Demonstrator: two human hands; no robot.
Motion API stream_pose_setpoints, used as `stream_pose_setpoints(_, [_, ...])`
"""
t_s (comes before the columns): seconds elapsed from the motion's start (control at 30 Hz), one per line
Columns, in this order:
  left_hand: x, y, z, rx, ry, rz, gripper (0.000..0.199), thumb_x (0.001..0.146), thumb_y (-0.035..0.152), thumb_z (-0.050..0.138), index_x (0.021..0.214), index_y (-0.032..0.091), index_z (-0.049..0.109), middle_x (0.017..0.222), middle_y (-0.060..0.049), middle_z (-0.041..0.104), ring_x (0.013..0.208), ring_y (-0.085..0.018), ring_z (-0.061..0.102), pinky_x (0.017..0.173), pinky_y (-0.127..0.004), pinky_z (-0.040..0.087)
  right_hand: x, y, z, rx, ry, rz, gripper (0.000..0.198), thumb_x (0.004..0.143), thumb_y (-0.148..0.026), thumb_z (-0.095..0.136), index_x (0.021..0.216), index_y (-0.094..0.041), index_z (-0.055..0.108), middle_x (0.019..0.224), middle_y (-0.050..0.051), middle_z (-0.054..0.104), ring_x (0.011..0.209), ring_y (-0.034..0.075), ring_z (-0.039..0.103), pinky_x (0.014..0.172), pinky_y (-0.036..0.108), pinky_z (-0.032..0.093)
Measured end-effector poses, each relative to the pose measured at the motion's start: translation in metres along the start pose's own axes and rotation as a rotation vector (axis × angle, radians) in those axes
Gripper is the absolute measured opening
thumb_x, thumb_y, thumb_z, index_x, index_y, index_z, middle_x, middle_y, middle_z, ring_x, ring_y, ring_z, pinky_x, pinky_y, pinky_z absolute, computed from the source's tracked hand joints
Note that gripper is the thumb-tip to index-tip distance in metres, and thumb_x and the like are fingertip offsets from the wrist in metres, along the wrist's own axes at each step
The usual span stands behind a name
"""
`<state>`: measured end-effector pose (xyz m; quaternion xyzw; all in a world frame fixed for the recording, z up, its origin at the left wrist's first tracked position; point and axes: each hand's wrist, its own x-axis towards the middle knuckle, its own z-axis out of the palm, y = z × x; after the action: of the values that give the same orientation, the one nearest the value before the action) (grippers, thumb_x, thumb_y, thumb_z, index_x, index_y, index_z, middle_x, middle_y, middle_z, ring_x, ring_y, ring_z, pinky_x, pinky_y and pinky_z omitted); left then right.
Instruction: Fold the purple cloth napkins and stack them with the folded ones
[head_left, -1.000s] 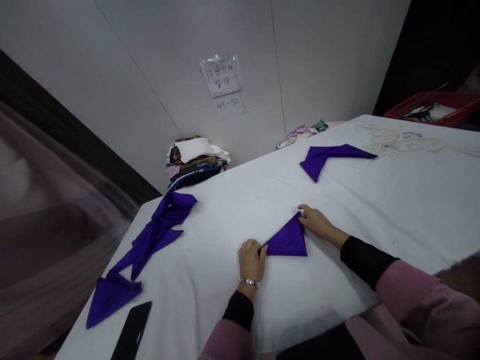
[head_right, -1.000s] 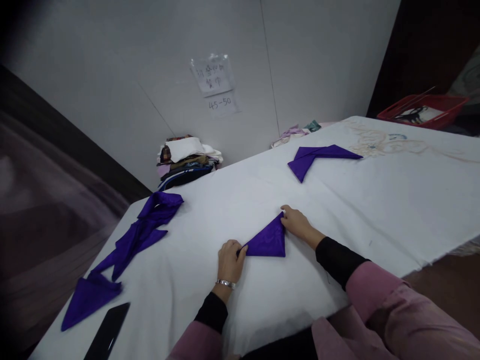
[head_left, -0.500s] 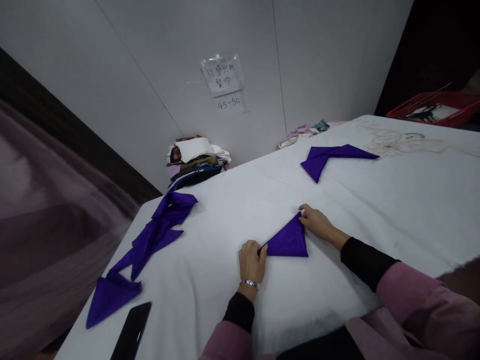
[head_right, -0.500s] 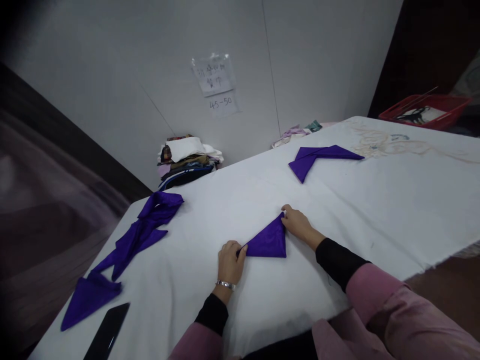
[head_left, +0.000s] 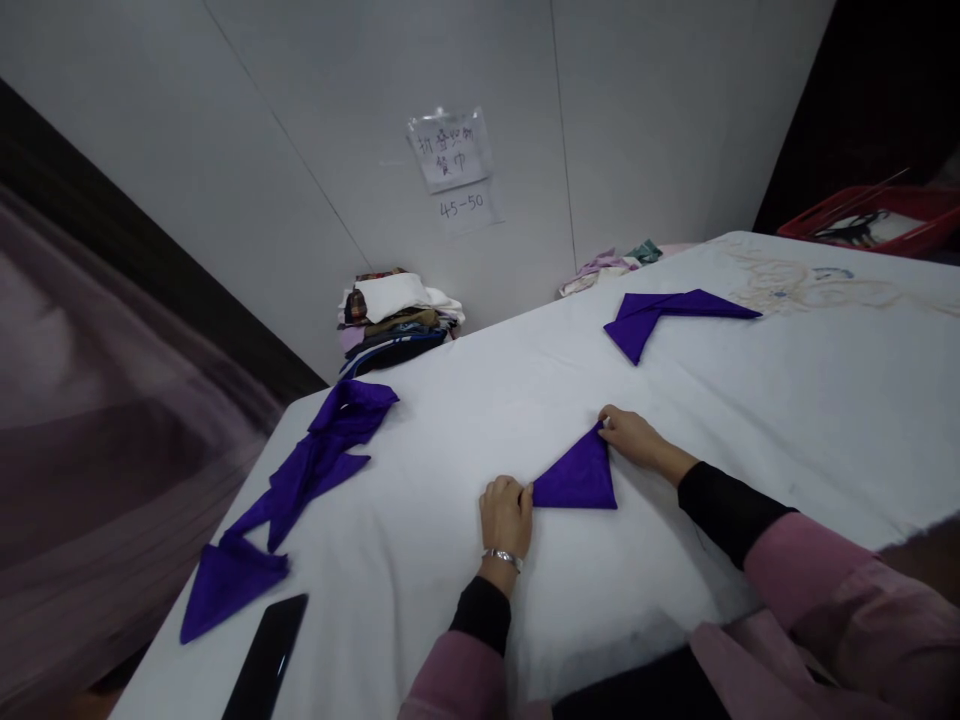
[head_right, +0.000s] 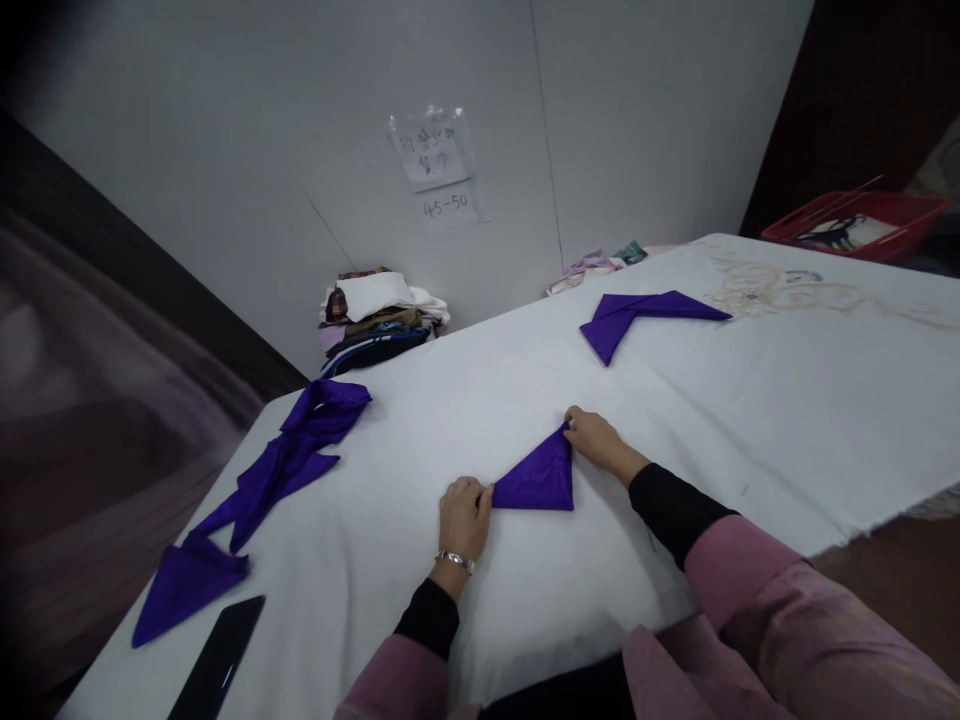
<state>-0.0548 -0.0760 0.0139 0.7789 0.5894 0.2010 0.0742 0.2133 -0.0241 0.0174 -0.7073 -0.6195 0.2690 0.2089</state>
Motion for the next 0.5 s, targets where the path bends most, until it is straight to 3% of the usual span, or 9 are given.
stream_pose_setpoints(0.2, [0.001,0.0,0.001,0.032,0.001,0.0,0.023,0.09,0.025,0.046,0.071,0.019,0.057,0.085,-0.003,0.058,0.081,-0.018,0.049,0.074,-0.033,0.036,0.01,0.006,-0.001,0.186,-0.144,0.029,0.022,0.082,-0.02,0.053,0.104,-0.02,0.055,0.068,-0.003,0.061,0.04,0.007,0.048,0.045,0.02,0.036])
stream_pose_setpoints(0.33, [0.001,0.0,0.002,0.055,0.001,-0.001,0.023,0.09,0.026,0.046,0.072,0.019,0.058,0.086,-0.003,0.058,0.082,-0.019,0.05,0.074,-0.033,0.036,0.013,0.005,-0.001,0.218,-0.164,0.036,0.008,0.083,-0.02,0.051,0.09,-0.019,0.055,0.06,-0.004,0.057,0.036,0.006,0.046,0.04,0.019,0.035])
stream_pose_setpoints(0.5, [0.001,0.0,0.002,0.064,-0.002,-0.001,0.023,0.09,0.026,0.046,0.071,0.019,0.058,0.086,-0.003,0.059,0.082,-0.019,0.05,0.074,-0.034,0.037,0.012,0.001,-0.004,0.226,-0.177,0.056,0.005,0.084,-0.019,0.048,0.083,-0.019,0.052,0.058,-0.004,0.056,0.035,0.006,0.046,0.038,0.019,0.034])
